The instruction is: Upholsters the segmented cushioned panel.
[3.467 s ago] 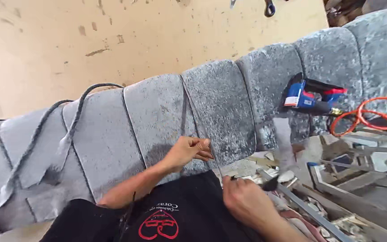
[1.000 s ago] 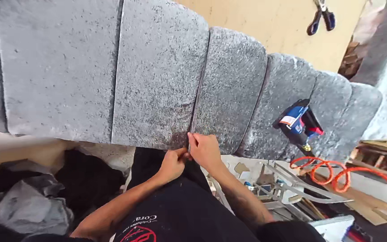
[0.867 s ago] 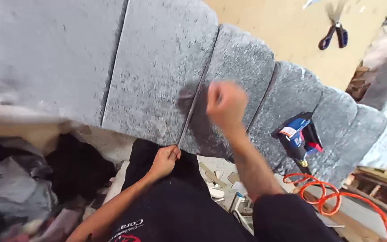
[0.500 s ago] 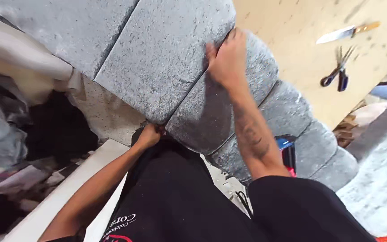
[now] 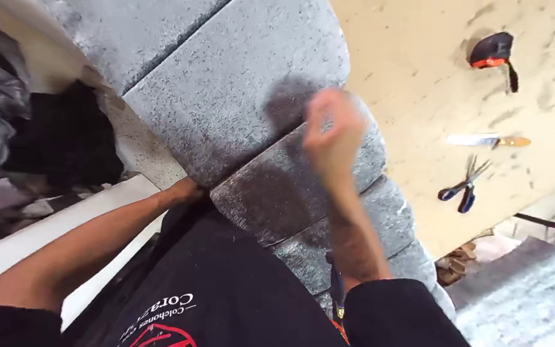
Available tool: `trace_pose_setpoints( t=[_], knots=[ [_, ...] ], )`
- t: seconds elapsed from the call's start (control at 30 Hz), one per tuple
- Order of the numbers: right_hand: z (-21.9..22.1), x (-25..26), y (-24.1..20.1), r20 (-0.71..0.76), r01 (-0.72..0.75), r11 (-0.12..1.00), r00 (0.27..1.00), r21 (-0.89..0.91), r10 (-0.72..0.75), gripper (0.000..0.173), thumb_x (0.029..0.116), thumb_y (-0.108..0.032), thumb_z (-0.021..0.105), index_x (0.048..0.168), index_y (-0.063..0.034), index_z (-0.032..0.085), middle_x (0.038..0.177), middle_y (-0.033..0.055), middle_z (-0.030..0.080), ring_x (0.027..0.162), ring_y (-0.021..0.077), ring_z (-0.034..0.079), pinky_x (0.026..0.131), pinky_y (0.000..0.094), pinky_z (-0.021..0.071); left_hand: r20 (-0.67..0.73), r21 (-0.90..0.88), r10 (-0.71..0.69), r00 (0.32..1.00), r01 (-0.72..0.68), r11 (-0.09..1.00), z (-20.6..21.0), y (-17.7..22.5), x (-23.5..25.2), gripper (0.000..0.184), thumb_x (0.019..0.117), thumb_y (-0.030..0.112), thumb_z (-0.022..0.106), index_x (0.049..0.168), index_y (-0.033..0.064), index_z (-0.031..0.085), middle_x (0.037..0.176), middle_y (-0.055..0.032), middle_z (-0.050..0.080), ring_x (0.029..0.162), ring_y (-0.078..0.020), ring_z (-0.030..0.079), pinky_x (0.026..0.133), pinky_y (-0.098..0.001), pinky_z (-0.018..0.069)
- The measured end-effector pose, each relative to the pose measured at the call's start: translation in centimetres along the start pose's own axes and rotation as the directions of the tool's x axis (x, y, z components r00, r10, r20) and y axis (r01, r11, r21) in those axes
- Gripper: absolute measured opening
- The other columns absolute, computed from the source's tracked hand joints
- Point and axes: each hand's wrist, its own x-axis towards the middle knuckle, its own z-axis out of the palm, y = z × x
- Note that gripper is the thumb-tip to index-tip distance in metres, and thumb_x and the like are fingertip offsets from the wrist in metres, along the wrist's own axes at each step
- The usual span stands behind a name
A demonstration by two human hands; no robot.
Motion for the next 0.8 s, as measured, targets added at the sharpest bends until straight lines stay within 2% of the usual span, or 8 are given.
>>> trace_pose_setpoints(
  t=[0.07,0.13,0.23,0.3,0.4,0.53,0.63,0.8],
  knots=[
    [-2.2,6.9,8.0,0.127,-0.275,0.932,0.942,-0.236,0.31,0.056,0.1067,-0.045,0.036,0.126,-0.0014,0.066,0.126,0.0234,0.067,0.122,0.0374,0.063,0.102,0.0613,0.0478,0.074,0.022,-0.094,0.993,0.092,0.996,0.5,-0.7,0.7,0.032,0.0985,0.016,0.063,0.121,-0.0062,0.066,0.121,-0.0318,0.065,0.117,-0.0477,0.061,0.099,-0.0688,0.0443],
    [-0.7,8.3,11.0,0.294,-0.341,0.889,0.854,-0.305,0.429,0.062,0.1086,-0.041,0.027,0.112,0.0076,0.064,0.115,0.0335,0.065,0.113,0.0498,0.062,0.089,0.0735,0.0447,0.125,0.035,-0.122,0.985,0.119,0.992,1.7,-2.0,0.2,0.029,0.0994,0.018,0.064,0.118,-0.0039,0.069,0.116,-0.0298,0.067,0.112,-0.0467,0.064,0.096,-0.0688,0.0467],
    [1.4,7.0,6.4,0.153,-0.271,0.846,0.914,-0.46,0.376,0.054,0.104,-0.032,0.029,0.116,0.0084,0.062,0.12,0.0343,0.064,0.112,0.0524,0.064,0.083,0.0736,0.0479,0.101,0.05,-0.119,0.988,0.114,0.992,-0.2,-1.3,1.5,0.031,0.0986,0.019,0.064,0.121,-0.0012,0.068,0.121,-0.0277,0.067,0.117,-0.0452,0.063,0.099,-0.0681,0.0457],
    [4.0,3.2,3.2,0.049,-0.228,0.786,0.949,-0.575,0.31,0.057,0.1013,-0.029,0.03,0.135,0.0085,0.057,0.148,0.0294,0.051,0.139,0.0429,0.049,0.11,0.0622,0.0392,0.132,0.092,-0.055,0.99,0.043,0.995,0.8,-2.0,1.4,0.029,0.0974,0.016,0.065,0.12,-0.0014,0.069,0.122,-0.0267,0.067,0.118,-0.0439,0.063,0.101,-0.0652,0.0462],
    [8.3,-0.7,-0.7,0.006,-0.148,0.77,0.981,-0.621,0.193,0.057,0.0978,-0.025,0.032,0.129,0.0165,0.056,0.154,0.0388,0.038,0.151,0.0477,0.03,0.124,0.0597,0.0177,0.187,0.176,0.102,0.977,-0.136,0.975,1.1,-4.5,2.6,0.028,0.0983,0.018,0.063,0.116,-0.0022,0.07,0.119,-0.0269,0.068,0.116,-0.044,0.063,0.099,-0.0644,0.046],
    [14.0,-6.1,-7.2,-0.086,-0.144,0.819,0.99,-0.556,0.116,0.056,0.0981,-0.022,0.033,0.13,0.0167,0.057,0.153,0.0399,0.038,0.15,0.0518,0.028,0.124,0.0627,0.0144,0.247,0.159,0.216,0.945,-0.259,0.953,0.6,-6.8,4.4,0.031,0.0955,0.023,0.063,0.11,-0.0031,0.07,0.111,-0.0271,0.069,0.11,-0.0439,0.066,0.092,-0.0667,0.0481],
    [17.3,-11.2,-12.8,-0.06,-0.198,0.82,0.979,-0.537,0.197,0.059,0.0981,-0.024,0.039,0.138,0.0182,0.051,0.156,0.0408,0.032,0.152,0.0523,0.024,0.125,0.0655,0.0128,0.381,0.134,0.19,0.905,-0.257,0.957,0.4,-6.5,5.1,0.036,0.099,0.025,0.063,0.118,-0.0052,0.069,0.118,-0.0282,0.068,0.116,-0.0423,0.064,0.1,-0.0634,0.0459],
    [21.6,-15.6,-19.2,-0.141,-0.254,0.803,0.967,-0.539,0.211,0.05,0.0974,-0.018,0.042,0.128,0.0162,0.062,0.146,0.0376,0.05,0.144,0.049,0.042,0.125,0.0553,0.0249,0.375,0.262,0.132,0.918,-0.241,0.935,-1.1,-5.1,4.8,0.047,0.1007,0.038,0.059,0.128,0.0008,0.066,0.128,-0.024,0.066,0.124,-0.0373,0.062,0.106,-0.0598,0.0453]
  ],
)
